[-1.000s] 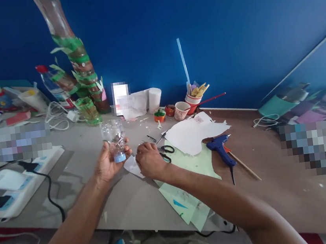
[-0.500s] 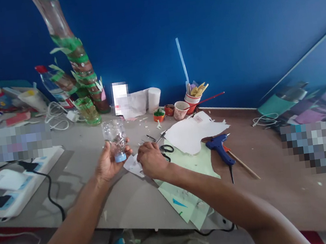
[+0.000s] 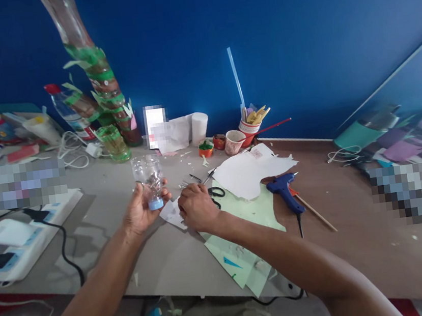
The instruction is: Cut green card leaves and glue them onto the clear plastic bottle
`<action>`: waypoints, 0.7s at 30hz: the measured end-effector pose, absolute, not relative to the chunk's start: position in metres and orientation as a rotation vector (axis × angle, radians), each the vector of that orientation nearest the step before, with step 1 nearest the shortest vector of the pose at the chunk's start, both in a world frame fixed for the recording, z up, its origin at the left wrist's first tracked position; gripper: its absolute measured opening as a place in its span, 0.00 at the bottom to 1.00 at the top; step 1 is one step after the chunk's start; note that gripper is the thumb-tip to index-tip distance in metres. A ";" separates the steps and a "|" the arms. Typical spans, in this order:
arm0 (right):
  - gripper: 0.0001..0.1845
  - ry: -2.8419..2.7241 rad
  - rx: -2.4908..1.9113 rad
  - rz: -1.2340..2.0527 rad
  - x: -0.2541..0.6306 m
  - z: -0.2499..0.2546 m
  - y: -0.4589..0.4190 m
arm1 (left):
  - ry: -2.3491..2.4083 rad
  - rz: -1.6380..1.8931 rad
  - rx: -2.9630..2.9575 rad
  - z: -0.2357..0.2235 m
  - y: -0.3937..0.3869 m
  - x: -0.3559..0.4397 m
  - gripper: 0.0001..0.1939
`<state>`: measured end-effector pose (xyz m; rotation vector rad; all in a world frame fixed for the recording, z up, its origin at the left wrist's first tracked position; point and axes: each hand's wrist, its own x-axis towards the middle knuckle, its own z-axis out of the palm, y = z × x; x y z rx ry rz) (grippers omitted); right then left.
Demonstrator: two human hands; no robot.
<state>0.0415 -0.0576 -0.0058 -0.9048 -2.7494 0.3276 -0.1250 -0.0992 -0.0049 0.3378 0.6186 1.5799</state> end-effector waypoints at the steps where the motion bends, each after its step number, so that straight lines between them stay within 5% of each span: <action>1: 0.02 -2.747 -0.908 0.336 0.041 -0.005 -0.058 | 0.615 1.581 0.341 -0.005 -0.099 -0.125 0.16; 21: 0.14 -2.252 -1.311 0.448 0.142 -0.008 -0.017 | 0.605 1.519 0.431 -0.011 -0.097 -0.126 0.23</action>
